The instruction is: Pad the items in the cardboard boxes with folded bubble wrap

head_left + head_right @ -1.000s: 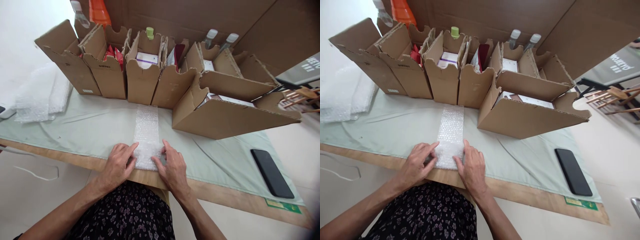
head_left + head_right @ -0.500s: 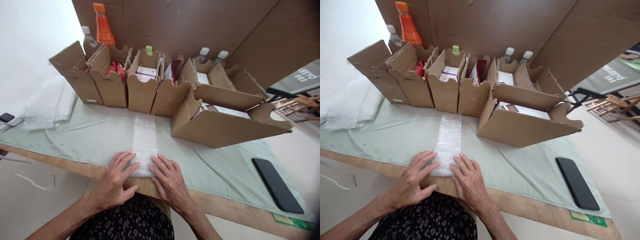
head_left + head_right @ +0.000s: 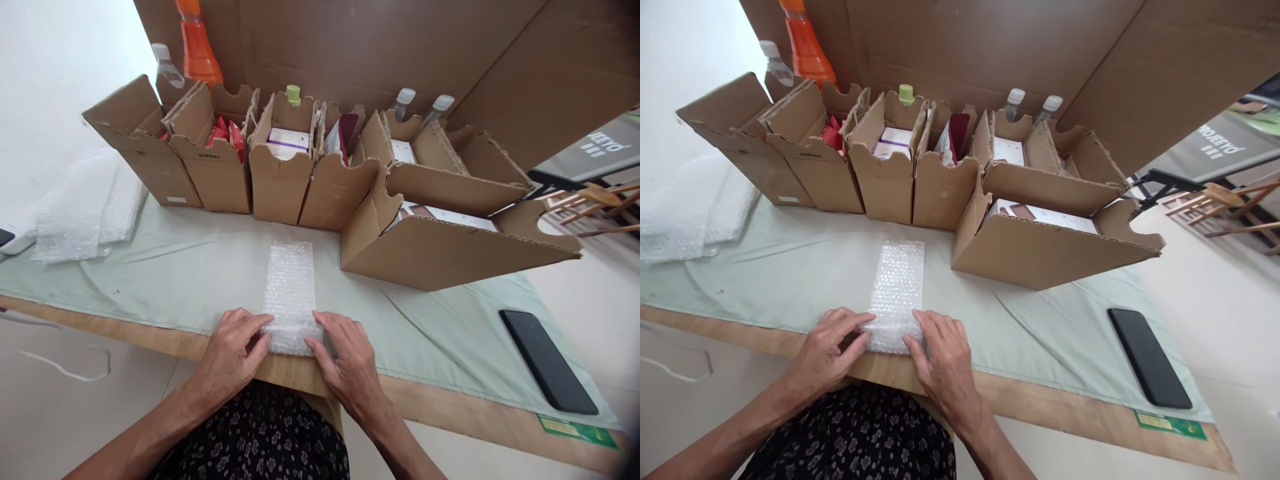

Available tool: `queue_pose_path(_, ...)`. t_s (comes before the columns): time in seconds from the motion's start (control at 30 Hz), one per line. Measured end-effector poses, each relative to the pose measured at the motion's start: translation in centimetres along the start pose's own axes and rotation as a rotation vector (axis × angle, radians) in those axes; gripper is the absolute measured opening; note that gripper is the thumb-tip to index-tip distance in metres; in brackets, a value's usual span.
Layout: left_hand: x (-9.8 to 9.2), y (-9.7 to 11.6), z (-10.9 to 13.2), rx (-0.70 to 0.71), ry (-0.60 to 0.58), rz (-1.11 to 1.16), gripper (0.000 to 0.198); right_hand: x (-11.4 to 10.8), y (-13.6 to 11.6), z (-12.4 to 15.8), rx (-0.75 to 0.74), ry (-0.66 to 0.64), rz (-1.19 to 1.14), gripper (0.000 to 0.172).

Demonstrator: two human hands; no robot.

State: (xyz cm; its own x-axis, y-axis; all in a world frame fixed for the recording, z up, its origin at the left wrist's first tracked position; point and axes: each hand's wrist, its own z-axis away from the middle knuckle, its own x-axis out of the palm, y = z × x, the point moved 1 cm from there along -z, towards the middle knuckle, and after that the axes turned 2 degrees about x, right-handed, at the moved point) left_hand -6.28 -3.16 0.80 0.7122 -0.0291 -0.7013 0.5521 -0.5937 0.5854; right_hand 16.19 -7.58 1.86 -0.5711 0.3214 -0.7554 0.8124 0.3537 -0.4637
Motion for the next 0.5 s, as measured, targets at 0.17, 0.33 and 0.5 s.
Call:
queue_pose_path(0.17, 0.7, -0.3, -0.4, 0.032, -0.012, -0.189, 0.020, -0.4, -0.3, 0.9, -0.206, -0.133, 0.118, 0.026)
queue_pose_path(0.33, -0.2, 0.1, 0.0, 0.101, -0.005, -0.190, 0.026, 0.3, 0.2, 0.4, -0.211, -0.198, 0.108, 0.023)
queue_pose_path(0.5, -0.8, 0.5, 0.3, 0.197, -0.092, -0.030, 0.031, 0.0, 0.0, -0.6, -0.111, -0.189, -0.086, 0.018)
